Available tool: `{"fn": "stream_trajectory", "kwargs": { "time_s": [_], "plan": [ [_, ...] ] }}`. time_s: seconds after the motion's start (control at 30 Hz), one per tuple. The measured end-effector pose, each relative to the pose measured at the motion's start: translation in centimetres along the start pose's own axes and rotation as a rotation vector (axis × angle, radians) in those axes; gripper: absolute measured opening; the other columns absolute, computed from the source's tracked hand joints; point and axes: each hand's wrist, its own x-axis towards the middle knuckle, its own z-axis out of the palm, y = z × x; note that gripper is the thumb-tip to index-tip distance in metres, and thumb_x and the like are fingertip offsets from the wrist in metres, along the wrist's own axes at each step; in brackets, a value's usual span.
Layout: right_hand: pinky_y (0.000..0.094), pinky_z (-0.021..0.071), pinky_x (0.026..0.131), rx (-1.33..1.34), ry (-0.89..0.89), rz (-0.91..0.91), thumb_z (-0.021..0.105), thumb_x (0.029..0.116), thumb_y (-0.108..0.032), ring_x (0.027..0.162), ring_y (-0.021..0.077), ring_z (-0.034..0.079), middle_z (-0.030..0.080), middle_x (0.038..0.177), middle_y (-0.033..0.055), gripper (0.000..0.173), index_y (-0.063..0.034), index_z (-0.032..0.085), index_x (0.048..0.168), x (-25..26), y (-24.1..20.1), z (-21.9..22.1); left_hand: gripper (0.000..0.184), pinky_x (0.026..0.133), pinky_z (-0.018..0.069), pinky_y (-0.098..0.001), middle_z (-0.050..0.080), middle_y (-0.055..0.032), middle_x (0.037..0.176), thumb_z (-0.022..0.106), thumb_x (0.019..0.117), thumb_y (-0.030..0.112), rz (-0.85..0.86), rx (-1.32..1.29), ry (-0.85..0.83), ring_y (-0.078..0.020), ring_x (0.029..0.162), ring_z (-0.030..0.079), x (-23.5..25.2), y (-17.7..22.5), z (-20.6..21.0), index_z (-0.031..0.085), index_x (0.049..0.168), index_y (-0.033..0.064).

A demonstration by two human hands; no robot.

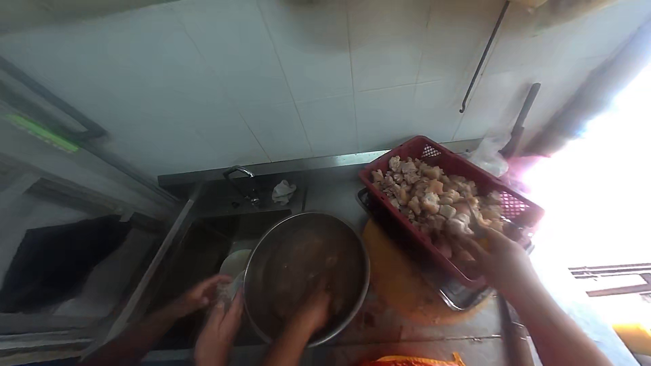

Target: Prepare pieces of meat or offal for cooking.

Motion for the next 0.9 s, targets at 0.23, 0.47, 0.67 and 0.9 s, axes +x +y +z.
{"fn": "stream_trajectory", "kwargs": {
  "time_s": [0.23,0.47,0.67,0.9],
  "plan": [
    [0.0404,0.0513,0.046,0.228,-0.024,-0.047,0.062,0.0971,-0.051,0.052,0.0159,0.058,0.065,0.076,0.0006,0.034,-0.0215,0.072,0.110,-5.3,0.7,3.5,0.043,0.101,0.0488,-0.0631,0.061,-0.0224,0.134,0.074,0.0843,0.022,-0.061,-0.039,-0.079,-0.0423,0.123,0.058,-0.2,-0.8,1.3,0.068,0.122,0.0041],
    [0.0354,0.0581,0.063,0.335,-0.226,-0.117,0.062,0.1011,-0.033,0.073,0.0096,0.066,0.073,0.100,-0.0001,0.026,-0.0152,0.072,0.117,-10.4,0.0,6.6,0.035,0.091,0.0593,-0.0442,0.063,-0.0253,0.124,0.056,0.1027,0.007,0.139,-1.372,0.160,-0.0322,0.106,0.068,-6.2,-1.4,-4.6,0.054,0.134,-0.0090],
    [0.0299,0.0582,0.063,0.346,-0.390,-0.304,0.067,0.0996,-0.038,0.071,0.0061,0.064,0.071,0.092,-0.0055,0.025,-0.0191,0.071,0.115,-10.4,-3.6,9.4,0.041,0.091,0.0592,-0.0477,0.063,-0.0243,0.125,0.044,0.1036,0.015,0.423,-1.942,-0.002,-0.0333,0.104,0.069,-7.7,1.4,-4.7,0.051,0.141,-0.0010],
    [0.0294,0.0613,0.075,0.508,-0.571,-0.370,0.071,0.0971,-0.043,0.083,0.0064,0.068,0.071,0.100,-0.0046,0.044,-0.0177,0.063,0.133,-9.2,-7.5,10.2,0.043,0.057,0.0610,-0.0403,0.069,-0.0185,0.103,0.037,0.1108,0.032,0.400,-1.519,-0.030,-0.0264,0.070,0.069,-9.2,6.9,-6.2,0.056,0.140,0.0070]
  ]
}}
